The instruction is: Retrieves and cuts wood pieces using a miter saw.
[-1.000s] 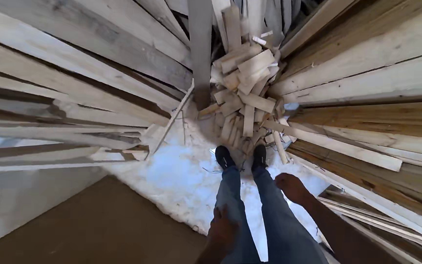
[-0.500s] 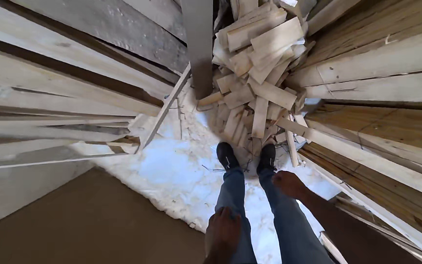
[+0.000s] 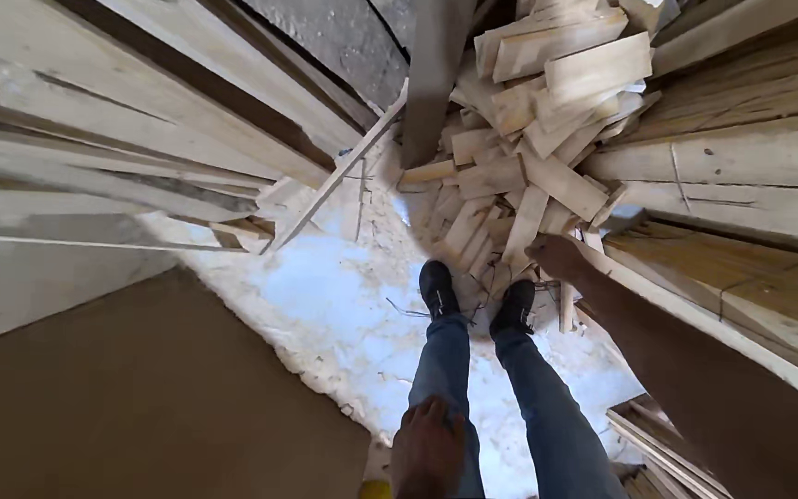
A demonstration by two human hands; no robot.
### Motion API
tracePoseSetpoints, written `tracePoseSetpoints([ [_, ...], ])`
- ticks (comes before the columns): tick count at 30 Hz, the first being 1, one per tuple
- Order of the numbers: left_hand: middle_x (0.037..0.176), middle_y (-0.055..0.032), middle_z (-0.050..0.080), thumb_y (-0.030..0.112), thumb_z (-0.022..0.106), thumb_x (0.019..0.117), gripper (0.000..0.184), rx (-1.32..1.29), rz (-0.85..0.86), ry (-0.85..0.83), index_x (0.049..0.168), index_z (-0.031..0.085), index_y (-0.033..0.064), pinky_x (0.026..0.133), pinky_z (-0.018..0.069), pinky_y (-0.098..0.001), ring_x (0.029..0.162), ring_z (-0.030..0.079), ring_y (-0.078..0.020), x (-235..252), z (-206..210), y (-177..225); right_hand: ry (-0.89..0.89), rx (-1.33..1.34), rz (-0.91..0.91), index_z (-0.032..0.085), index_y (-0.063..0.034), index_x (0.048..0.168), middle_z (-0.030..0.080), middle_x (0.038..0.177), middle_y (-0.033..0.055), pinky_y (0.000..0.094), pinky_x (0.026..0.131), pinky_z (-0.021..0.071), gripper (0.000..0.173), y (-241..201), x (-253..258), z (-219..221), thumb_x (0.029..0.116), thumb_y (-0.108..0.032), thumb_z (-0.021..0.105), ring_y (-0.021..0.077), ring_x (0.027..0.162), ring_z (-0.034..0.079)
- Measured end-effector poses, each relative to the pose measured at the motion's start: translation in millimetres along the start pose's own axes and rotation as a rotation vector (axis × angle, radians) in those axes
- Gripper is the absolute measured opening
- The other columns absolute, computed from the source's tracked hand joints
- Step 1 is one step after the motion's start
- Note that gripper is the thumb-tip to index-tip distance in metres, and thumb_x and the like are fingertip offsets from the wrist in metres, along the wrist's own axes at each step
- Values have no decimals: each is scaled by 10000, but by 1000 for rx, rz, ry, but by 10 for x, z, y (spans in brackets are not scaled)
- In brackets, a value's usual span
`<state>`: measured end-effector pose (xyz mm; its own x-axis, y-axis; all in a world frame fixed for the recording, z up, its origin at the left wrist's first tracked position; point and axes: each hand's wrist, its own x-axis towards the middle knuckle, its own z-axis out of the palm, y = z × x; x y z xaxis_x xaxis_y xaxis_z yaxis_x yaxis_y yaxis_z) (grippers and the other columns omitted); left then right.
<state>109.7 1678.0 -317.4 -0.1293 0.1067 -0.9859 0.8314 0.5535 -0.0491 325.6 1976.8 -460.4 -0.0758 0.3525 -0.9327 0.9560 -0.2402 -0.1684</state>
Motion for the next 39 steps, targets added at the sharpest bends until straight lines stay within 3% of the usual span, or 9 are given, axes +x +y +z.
tracePoseSetpoints([
  [4, 1412, 36, 632, 570, 469, 963, 493, -10, 7, 20, 1217, 724, 233, 1060, 477, -504, 1391, 511, -248, 0, 79, -32, 243, 79, 36, 529, -1, 1431, 626, 1328, 258, 628, 1053, 473, 599, -390, 420, -300, 1027, -443, 568, 421, 1252, 602],
  [11, 1378, 45, 653, 548, 466, 966, 475, -32, 22, 62, 1206, 729, 234, 1080, 469, -475, 1369, 532, -219, 16, 177, -101, 279, 100, 38, 584, 38, 1301, 655, 1219, 264, 626, 959, 517, 529, -900, 750, -313, 987, -384, 640, 416, 1152, 646],
  [15, 1548, -94, 503, 556, 588, 920, 736, -132, 6, 189, 1541, 473, 178, 1079, 455, -535, 1390, 503, -320, -101, 141, -39, 83, -158, -72, 490, -32, 1447, 638, 1271, 259, 628, 901, 555, 547, -989, -53, 152, 990, -295, 635, 429, 1124, 665],
  [18, 1641, -183, 344, 642, 734, 785, 1050, -160, 105, 445, 1593, 360, 85, 1131, 408, -555, 1459, 420, -377, -145, 160, -16, -75, -320, -271, 633, -101, 1285, 677, 1178, 182, 607, 842, 570, 386, -859, -965, 542, 965, -315, 647, 374, 1061, 679],
  [21, 1636, -251, 318, 813, 717, 674, 1279, -167, 205, 596, 1576, 343, -14, 1204, 321, -556, 1501, 344, -416, -153, 254, -12, -397, -358, -381, 588, -59, 1257, 681, 1095, 221, 658, 810, 544, 415, -833, -1837, 760, 1019, -396, 541, 428, 1003, 685],
  [26, 1369, -195, 641, 566, 624, 819, 839, -310, 376, 623, 1384, 563, -52, 1075, 483, -549, 1265, 624, -357, -167, 488, -91, -669, -409, -311, 572, -42, 1185, 685, 1013, 194, 609, 749, 549, 423, -1072, -2536, 790, 1042, -429, 476, 399, 936, 699],
  [31, 1285, -211, 681, 673, 791, 692, 995, -299, 169, 462, 1367, 586, -28, 978, 553, -530, 1152, 683, -369, -243, 451, -64, -601, -134, -572, 700, -35, 1145, 709, 973, 159, 550, 845, 558, 447, -1167, -1554, 709, 1103, -382, 422, 308, 922, 697],
  [36, 1339, -160, 669, 674, 786, 723, 957, -282, 199, 453, 1376, 590, 3, 994, 551, -500, 1190, 675, -322, -234, 458, -7, 133, -410, -208, 567, 64, 1353, 575, 1350, 314, 659, 1017, 468, 709, -1303, 636, 745, 982, -538, 601, 476, 1271, 559],
  [39, 1288, -161, 697, 647, 801, 724, 908, -308, 216, 550, 1324, 624, -10, 959, 573, -466, 1138, 704, -299, -179, 468, -45, 235, -543, -9, 372, 134, 1479, 403, 1508, 374, 709, 1034, 426, 963, -1297, 1486, 717, 910, -584, 670, 531, 1368, 459],
])
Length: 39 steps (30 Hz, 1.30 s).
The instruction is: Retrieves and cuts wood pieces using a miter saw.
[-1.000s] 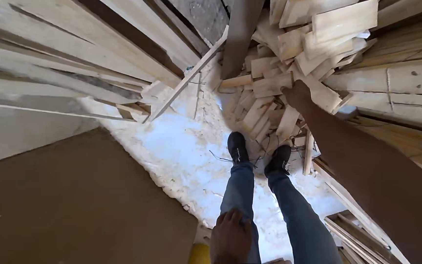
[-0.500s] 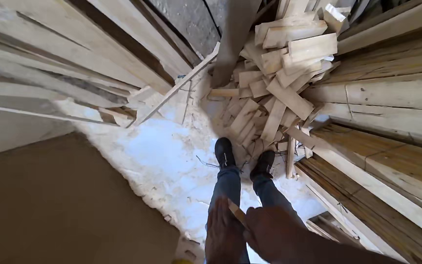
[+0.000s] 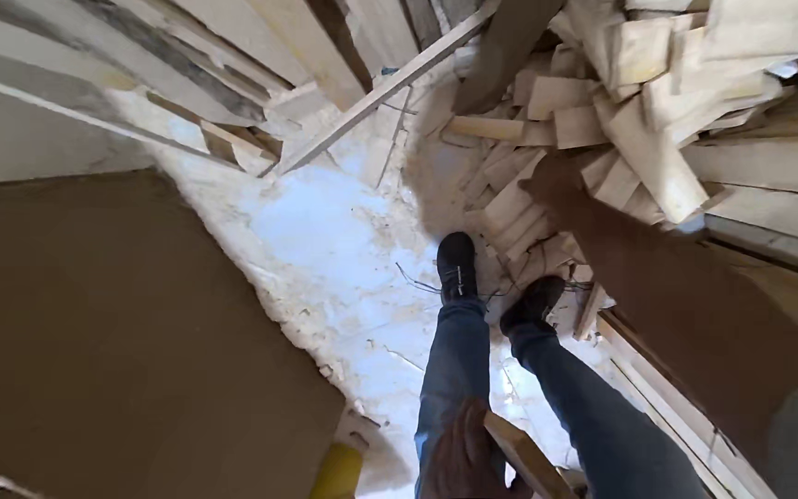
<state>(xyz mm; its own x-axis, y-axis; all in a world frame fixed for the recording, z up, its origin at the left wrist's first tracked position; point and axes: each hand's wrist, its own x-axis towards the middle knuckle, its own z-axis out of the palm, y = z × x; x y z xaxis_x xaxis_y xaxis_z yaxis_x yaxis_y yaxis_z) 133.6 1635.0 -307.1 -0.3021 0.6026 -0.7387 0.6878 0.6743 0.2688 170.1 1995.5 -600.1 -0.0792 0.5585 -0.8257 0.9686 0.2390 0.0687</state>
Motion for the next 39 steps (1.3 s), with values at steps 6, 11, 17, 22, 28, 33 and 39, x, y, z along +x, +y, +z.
tracePoseSetpoints([
  [6, 1299, -140, 694, 672, 784, 736, 913, -28, -29, 33, 1328, 618, -2, 927, 586, -440, 1127, 706, -274, -25, -26, -80, 100, -65, 156, 343, 119, 1498, 390, 1498, 401, 761, 1095, 304, 1093, -244, 107, 101, 691, -355, 907, 579, 1401, 371],
  [11, 1333, -157, 665, 636, 819, 688, 986, -12, -158, -76, 1420, 555, 31, 974, 554, -478, 1171, 675, -313, -51, -94, 44, -17, 170, -123, 502, 56, 1392, 585, 1332, 311, 637, 959, 521, 647, -279, -1085, -326, 937, -347, 723, 466, 1199, 617],
  [17, 1436, -175, 573, 573, 840, 711, 1073, -483, -394, 16, 1533, 401, 42, 1044, 528, -495, 1267, 613, -303, -326, -215, 6, -54, 516, -166, 469, -37, 1433, 673, 1177, 217, 540, 892, 589, 611, 256, -3291, -883, 977, -390, 672, 332, 1020, 704],
  [22, 1179, -141, 679, 351, 864, 712, 899, -1427, -262, 412, 1430, 449, 4, 914, 600, -419, 1055, 690, -223, -1304, -815, -45, -9, 975, -459, 520, 7, 1391, 678, 1237, 153, 435, 932, 619, 529, 711, -4805, -1357, 945, -208, 705, 223, 1101, 696],
  [28, 1167, -197, 666, 428, 826, 804, 852, -2160, 353, 607, 1425, 435, -5, 857, 599, -484, 979, 694, -319, -3362, -786, 141, -166, 1092, -809, 478, 4, 1354, 708, 1095, 42, 386, 839, 644, 448, 881, -6819, -1417, 929, -15, 618, 128, 951, 725],
  [33, 1372, -207, 627, 352, 805, 857, 736, -2259, 637, 931, 1454, 493, 56, 1003, 547, -544, 1234, 632, -374, -4941, -406, 463, -299, 579, -1329, 615, 147, 1257, 685, 1256, 185, 333, 1042, 543, 410, 885, -8534, -985, 892, -24, 688, 151, 1169, 665],
  [39, 1271, -155, 705, 288, 723, 948, 422, -2178, 838, 1464, 1321, 645, 106, 1041, 539, -469, 1174, 685, -281, -6626, 314, 510, -505, 56, -2134, 548, -72, 1462, 441, 1558, 265, 576, 1219, 353, 497, 1064, -9183, 645, 993, -227, 605, 384, 1477, 404],
])
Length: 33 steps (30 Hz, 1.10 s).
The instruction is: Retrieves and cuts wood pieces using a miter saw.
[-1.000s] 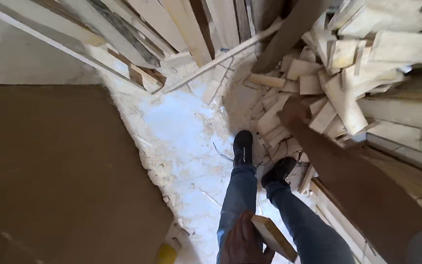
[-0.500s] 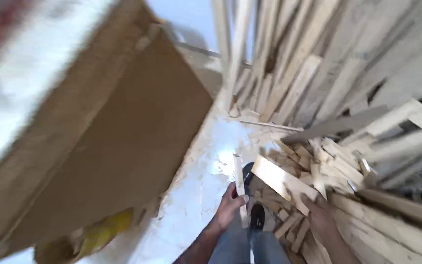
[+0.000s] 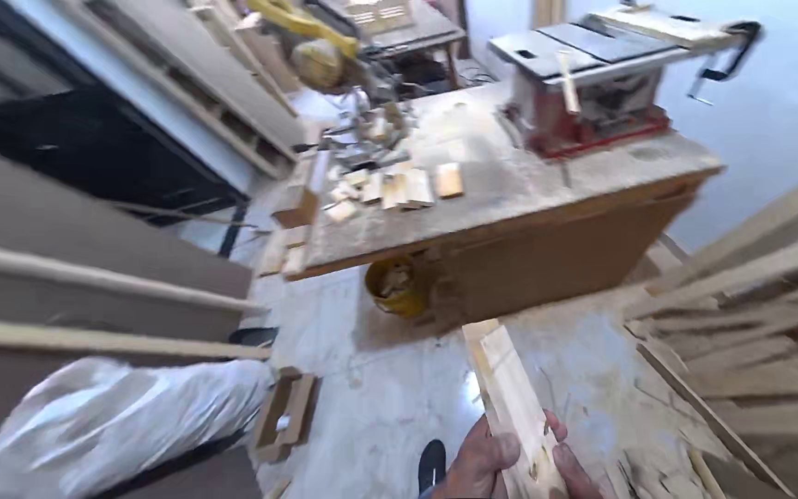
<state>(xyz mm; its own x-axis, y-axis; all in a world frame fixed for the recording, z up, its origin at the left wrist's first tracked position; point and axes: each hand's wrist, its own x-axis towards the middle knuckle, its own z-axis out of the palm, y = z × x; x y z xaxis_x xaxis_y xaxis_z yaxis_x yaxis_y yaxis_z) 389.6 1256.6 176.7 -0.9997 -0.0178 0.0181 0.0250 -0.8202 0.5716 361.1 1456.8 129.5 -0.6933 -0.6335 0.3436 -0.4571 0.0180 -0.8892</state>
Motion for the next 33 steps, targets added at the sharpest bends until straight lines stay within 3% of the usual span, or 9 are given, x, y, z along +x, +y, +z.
tracePoseSetpoints([
  [4, 1286, -243, 648, 225, 852, 787, 773, 209, 71, 127, 1391, 445, -35, 1003, 546, -542, 1173, 654, -383, -739, -800, 1031, -368, -83, -12, 501, -95, 1501, 390, 1591, 264, 593, 1214, 352, 684, -354, 472, 966, 911, -332, 752, 395, 1498, 364],
  [6, 1285, -222, 652, 347, 925, 710, 967, 473, 114, 186, 1419, 408, -59, 997, 566, -503, 1168, 661, -349, -1111, -1225, 1658, -372, 53, 39, 461, -48, 1520, 373, 1600, 259, 577, 1206, 386, 859, -570, 910, 1514, 843, -457, 799, 371, 1492, 380],
  [8, 1280, -183, 667, 442, 938, 667, 1035, 706, 113, 251, 1417, 431, -60, 999, 578, -471, 1165, 670, -302, -1508, -1546, 2251, -284, 166, 83, 420, 26, 1522, 447, 1555, 239, 530, 1135, 473, 1063, -822, 1416, 2173, 760, -593, 827, 329, 1418, 485],
  [11, 1258, -107, 687, 427, 953, 612, 1038, 885, 38, 350, 1418, 461, -3, 968, 599, -427, 1142, 682, -230, -1987, -1899, 2970, -327, 287, 154, 308, 70, 1558, 523, 1510, 163, 403, 1134, 490, 1243, -1218, 2181, 3206, 665, -557, 903, 201, 1368, 541],
  [13, 1249, -78, 692, 393, 950, 622, 1006, 919, 32, 383, 1417, 467, 9, 966, 601, -395, 1136, 684, -190, -2206, -2097, 3353, -419, 368, 292, 337, 49, 1544, 609, 1415, 95, 321, 1087, 528, 1199, -1485, 2598, 3774, 640, -448, 948, 127, 1279, 603],
  [16, 1261, -96, 688, 372, 938, 693, 962, 886, 132, 343, 1422, 451, -25, 1015, 575, -401, 1156, 674, -190, -2389, -2493, 3838, -490, 495, 382, 426, 22, 1467, 662, 1321, 88, 361, 1030, 579, 1033, -1581, 3085, 4431, 663, -369, 943, 177, 1212, 654],
  [19, 1265, -88, 690, 308, 941, 694, 929, 897, 153, 339, 1426, 462, -7, 1020, 577, -420, 1164, 673, -199, -2402, -2925, 4283, -516, 559, 365, 446, 22, 1434, 666, 1308, 116, 391, 1039, 576, 1004, -1460, 3513, 4941, 687, -442, 930, 219, 1213, 655],
  [27, 1281, -91, 679, 330, 969, 642, 1011, 945, 70, 397, 1434, 442, -11, 1020, 580, -413, 1172, 670, -194, -1800, -4068, 5736, -509, 655, 391, 414, 32, 1438, 657, 1317, 125, 392, 1035, 574, 995, -1025, 5056, 6112, 690, -379, 926, 226, 1215, 654],
  [33, 1275, -137, 661, 384, 972, 599, 1100, 1001, -50, 438, 1415, 413, -98, 1031, 555, -381, 1167, 656, -158, -1224, -4571, 6976, -404, 712, 303, 429, 44, 1423, 672, 1275, 137, 419, 992, 586, 919, -950, 6224, 6817, 720, -306, 908, 229, 1145, 682],
])
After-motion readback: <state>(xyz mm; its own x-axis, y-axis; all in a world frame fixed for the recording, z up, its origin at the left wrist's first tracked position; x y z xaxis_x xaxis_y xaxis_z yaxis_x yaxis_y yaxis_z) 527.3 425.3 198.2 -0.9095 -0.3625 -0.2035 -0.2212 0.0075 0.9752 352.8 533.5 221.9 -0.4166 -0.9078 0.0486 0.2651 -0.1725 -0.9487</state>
